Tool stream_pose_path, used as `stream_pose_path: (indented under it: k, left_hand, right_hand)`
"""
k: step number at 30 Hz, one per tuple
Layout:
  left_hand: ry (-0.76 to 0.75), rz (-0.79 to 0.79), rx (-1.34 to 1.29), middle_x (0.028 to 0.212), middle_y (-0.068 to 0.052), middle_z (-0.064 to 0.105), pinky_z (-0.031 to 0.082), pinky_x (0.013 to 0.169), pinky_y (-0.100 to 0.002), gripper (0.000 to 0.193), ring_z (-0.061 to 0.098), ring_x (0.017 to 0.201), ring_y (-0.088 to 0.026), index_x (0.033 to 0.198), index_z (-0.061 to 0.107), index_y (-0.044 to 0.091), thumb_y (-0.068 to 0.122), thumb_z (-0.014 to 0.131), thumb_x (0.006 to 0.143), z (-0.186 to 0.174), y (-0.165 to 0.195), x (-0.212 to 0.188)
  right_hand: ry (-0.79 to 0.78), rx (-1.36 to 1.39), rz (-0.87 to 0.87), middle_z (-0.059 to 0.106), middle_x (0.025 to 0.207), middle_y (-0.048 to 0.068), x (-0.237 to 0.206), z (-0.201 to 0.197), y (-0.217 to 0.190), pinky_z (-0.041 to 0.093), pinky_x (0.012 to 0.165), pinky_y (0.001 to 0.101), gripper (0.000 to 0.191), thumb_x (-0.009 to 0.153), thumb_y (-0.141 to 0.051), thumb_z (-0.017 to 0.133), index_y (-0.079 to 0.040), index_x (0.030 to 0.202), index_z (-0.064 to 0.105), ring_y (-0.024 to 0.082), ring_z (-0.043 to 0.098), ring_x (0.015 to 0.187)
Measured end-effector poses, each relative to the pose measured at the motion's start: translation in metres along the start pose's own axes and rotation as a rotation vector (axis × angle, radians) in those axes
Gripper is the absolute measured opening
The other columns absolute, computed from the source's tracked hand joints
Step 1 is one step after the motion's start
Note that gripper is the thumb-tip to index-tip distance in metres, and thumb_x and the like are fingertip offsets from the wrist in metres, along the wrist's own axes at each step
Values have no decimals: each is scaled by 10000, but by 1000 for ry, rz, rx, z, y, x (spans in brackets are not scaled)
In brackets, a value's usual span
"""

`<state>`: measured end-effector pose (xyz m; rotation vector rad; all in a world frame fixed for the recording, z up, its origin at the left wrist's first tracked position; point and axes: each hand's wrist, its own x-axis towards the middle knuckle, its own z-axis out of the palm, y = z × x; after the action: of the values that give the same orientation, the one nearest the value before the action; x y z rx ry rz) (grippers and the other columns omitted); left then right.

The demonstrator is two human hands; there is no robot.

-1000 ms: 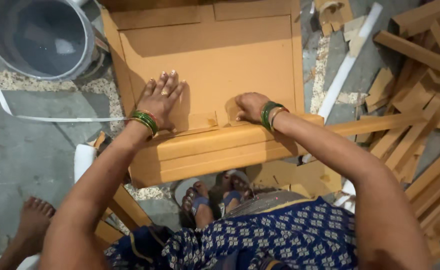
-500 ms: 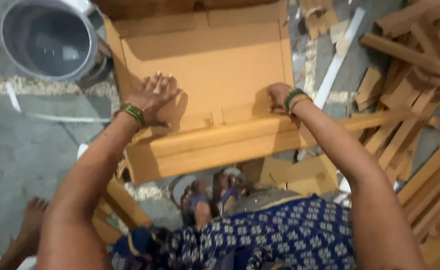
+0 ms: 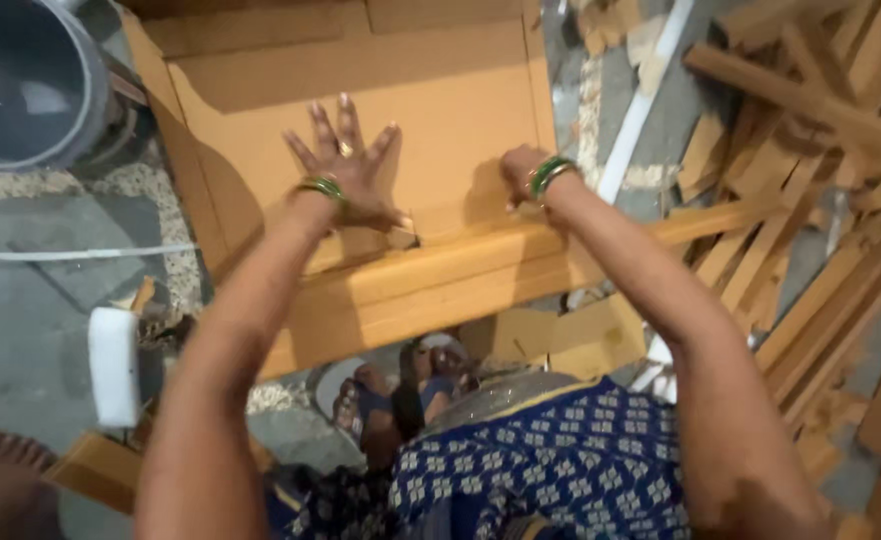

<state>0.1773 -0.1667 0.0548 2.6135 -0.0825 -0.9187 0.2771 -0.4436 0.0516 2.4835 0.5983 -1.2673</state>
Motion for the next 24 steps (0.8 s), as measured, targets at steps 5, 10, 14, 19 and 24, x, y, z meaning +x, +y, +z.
stream_pose_path:
  k: [5, 10, 14, 19, 24]
  left_hand:
    - [48, -148, -9, 1656, -216, -257, -61, 1070, -852, 1526, -261, 1479, -518, 1634, 22, 415, 797, 858, 416, 10, 17, 14]
    - [46, -170, -44, 1660, -221, -259, -84, 1062, -838, 1555, -271, 1481, -511, 1630, 39, 425, 769, 886, 372, 14, 16, 16]
    - [91, -129, -62, 1657, -230, -256, -87, 1054, -848, 1536, -270, 1476, -524, 1629, 44, 415, 776, 874, 387, 21, 13, 16]
    - [43, -107, 2, 1637, -269, -247, -38, 1059, -839, 1478, -210, 1487, -544, 1641, 43, 351, 721, 872, 474, 30, 9, 26]
    - [-37, 287, -56, 1614, -228, 315, 261, 1201, -579, 792, 330, 1473, -416, 1578, 362, 135, 601, 490, 951, 58, 54, 39]
  right_hand:
    - [210, -112, -344, 737, 1019, 241, 18, -6, -55, 584, 834, 459, 163, 815, -109, 734, -34, 957, 761, 399, 722, 967]
    - [317, 83, -665, 730, 938, 176, 16, 9, -62, 560, 800, 456, 252, 668, -147, 825, -49, 870, 710, 387, 699, 904]
    - [194, -64, -237, 714, 1047, 168, -2, 18, 15, 559, 841, 451, 281, 717, -193, 837, -85, 939, 702, 368, 682, 1017]
    - [469, -37, -115, 708, 1005, 163, -38, 37, 100, 544, 861, 460, 105, 901, -125, 657, -57, 970, 696, 363, 673, 1004]
    - [896, 575, -258, 674, 1094, 208, -79, 100, 93, 519, 928, 448, 242, 1066, -180, 498, -8, 1123, 659, 381, 656, 1050]
